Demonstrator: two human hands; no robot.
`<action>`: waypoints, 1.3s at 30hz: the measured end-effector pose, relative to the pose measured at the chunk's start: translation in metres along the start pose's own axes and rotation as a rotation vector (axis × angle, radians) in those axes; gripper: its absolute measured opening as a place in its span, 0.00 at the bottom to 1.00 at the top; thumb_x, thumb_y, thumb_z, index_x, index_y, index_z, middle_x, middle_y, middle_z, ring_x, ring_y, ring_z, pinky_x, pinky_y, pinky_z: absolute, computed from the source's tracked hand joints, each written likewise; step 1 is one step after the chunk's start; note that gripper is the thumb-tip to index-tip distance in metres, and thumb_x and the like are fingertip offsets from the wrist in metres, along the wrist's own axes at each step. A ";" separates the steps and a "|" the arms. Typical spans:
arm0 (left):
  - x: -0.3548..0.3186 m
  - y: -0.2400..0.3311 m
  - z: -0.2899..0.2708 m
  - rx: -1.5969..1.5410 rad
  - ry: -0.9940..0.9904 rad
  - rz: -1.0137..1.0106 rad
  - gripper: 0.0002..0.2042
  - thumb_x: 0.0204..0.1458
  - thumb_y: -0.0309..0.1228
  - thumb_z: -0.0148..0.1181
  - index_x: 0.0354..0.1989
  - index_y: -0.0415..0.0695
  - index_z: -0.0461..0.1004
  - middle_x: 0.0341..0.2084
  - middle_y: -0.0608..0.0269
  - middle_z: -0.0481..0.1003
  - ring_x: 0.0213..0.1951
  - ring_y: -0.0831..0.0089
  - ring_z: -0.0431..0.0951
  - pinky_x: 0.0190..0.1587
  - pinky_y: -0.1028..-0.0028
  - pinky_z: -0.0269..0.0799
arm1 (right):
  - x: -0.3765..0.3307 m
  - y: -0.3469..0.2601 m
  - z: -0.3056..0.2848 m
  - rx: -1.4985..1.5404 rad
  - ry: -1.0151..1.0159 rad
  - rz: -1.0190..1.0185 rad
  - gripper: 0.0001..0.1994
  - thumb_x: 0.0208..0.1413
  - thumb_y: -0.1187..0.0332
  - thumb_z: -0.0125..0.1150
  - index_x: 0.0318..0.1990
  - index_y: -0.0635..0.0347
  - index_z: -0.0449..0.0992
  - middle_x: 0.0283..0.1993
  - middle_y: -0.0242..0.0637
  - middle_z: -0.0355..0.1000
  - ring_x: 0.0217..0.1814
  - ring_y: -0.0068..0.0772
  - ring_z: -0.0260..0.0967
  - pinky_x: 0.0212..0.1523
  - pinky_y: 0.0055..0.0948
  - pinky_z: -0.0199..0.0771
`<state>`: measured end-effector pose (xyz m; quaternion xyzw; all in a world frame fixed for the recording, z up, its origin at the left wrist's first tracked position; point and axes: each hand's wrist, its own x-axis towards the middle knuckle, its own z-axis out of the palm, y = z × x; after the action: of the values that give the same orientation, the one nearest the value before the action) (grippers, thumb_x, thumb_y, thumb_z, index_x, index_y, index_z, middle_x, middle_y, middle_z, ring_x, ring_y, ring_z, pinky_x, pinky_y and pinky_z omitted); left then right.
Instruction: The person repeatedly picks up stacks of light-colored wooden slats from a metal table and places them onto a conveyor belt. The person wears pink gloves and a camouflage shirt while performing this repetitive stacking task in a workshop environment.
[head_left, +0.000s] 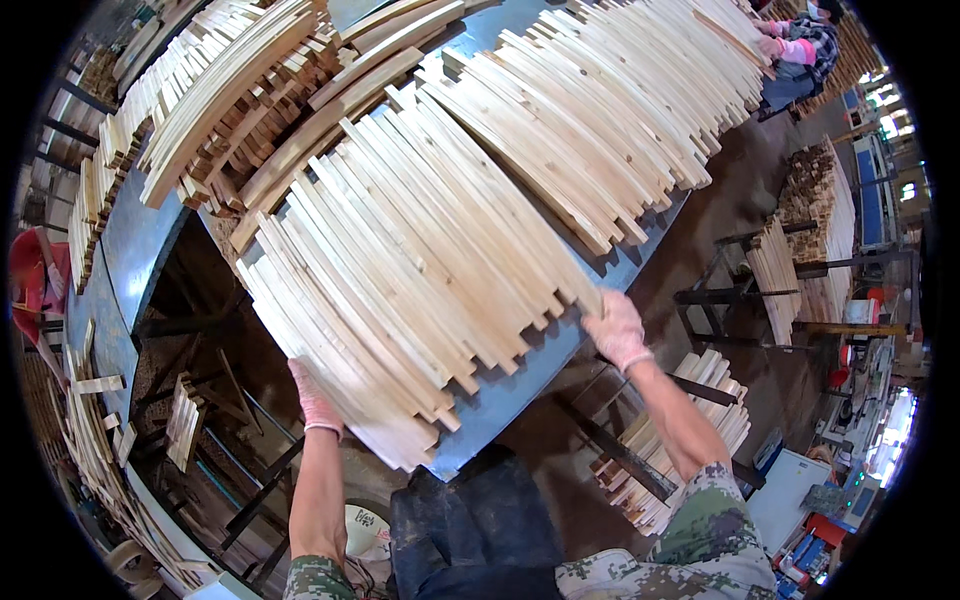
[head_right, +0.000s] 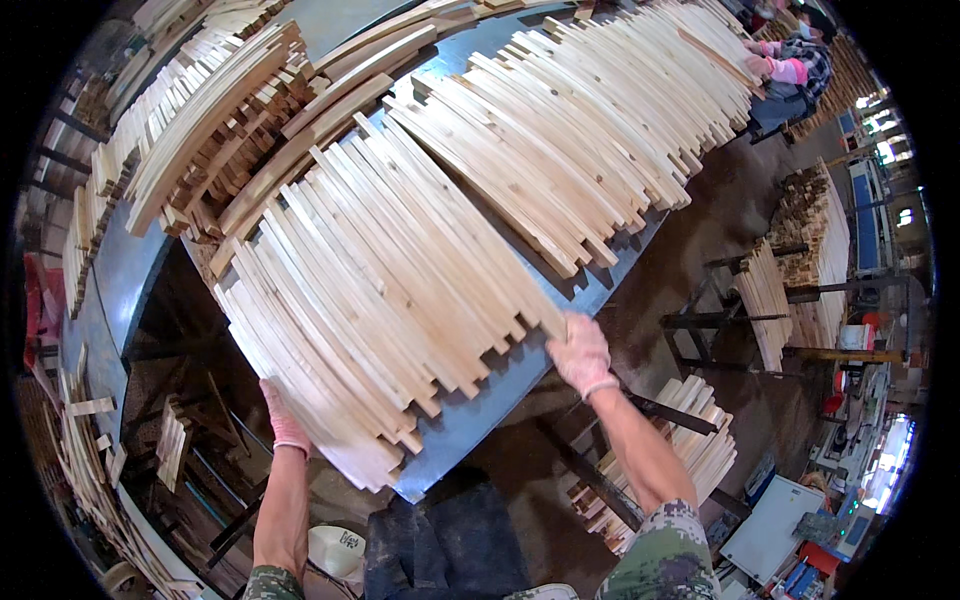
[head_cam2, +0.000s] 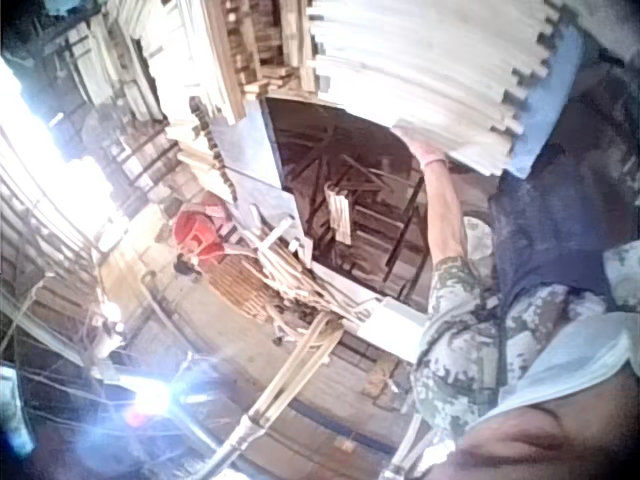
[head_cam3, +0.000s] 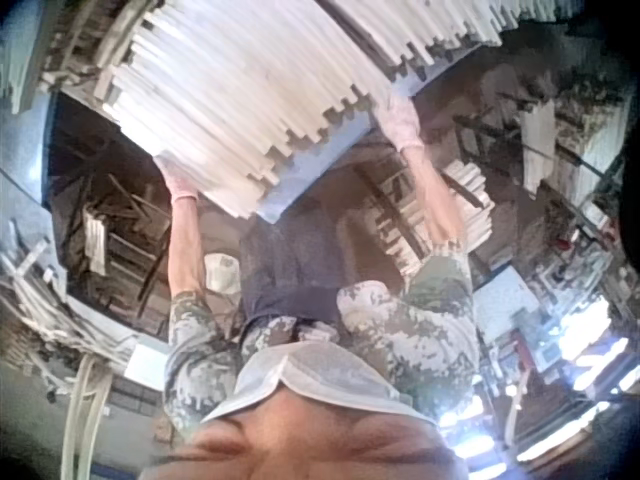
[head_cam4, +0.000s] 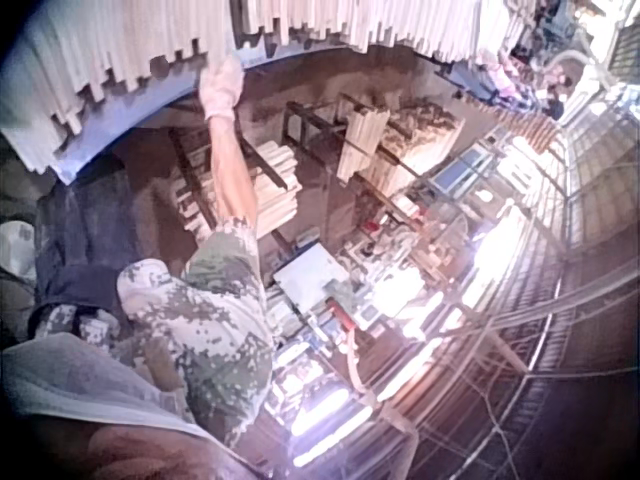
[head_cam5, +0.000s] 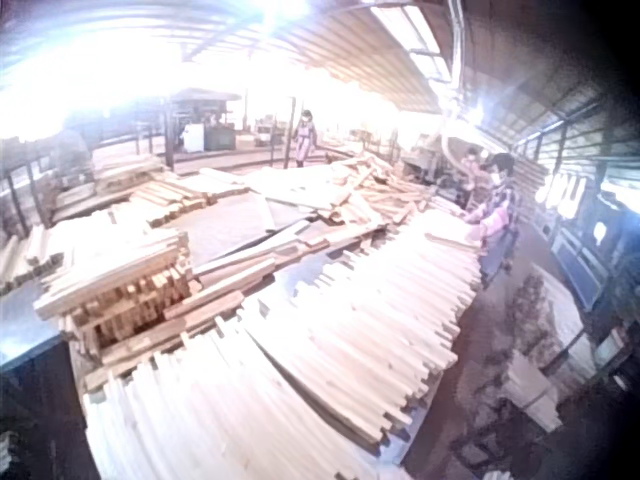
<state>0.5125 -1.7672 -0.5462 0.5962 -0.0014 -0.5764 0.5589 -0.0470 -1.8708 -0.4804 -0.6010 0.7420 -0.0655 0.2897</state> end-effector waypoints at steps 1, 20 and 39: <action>-0.002 0.014 -0.006 -0.016 0.001 -0.086 0.54 0.58 0.78 0.51 0.83 0.47 0.56 0.78 0.52 0.62 0.76 0.48 0.63 0.78 0.49 0.59 | -0.015 -0.014 -0.003 0.036 -0.095 0.024 0.27 0.51 0.60 0.70 0.61 0.55 0.79 0.56 0.56 0.78 0.62 0.62 0.74 0.64 0.52 0.75; 0.016 0.030 -0.067 0.076 0.034 -0.162 0.33 0.53 0.43 0.76 0.64 0.39 0.76 0.53 0.55 0.83 0.53 0.58 0.84 0.60 0.54 0.82 | 0.123 -0.105 0.055 0.964 -0.297 -0.167 0.43 0.67 0.59 0.65 0.81 0.73 0.53 0.81 0.53 0.60 0.82 0.40 0.59 0.79 0.35 0.57; -0.110 -0.010 -0.103 0.185 -0.194 -0.365 0.35 0.43 0.33 0.79 0.62 0.33 0.77 0.49 0.54 0.84 0.47 0.61 0.86 0.55 0.61 0.84 | -0.143 0.024 0.055 1.047 -0.378 0.431 0.20 0.59 0.66 0.73 0.56 0.67 0.80 0.45 0.30 0.80 0.42 0.23 0.79 0.49 0.28 0.82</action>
<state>0.5396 -1.6241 -0.5071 0.5771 -0.0001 -0.7200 0.3853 -0.0238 -1.7175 -0.4864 -0.2154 0.6517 -0.2541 0.6814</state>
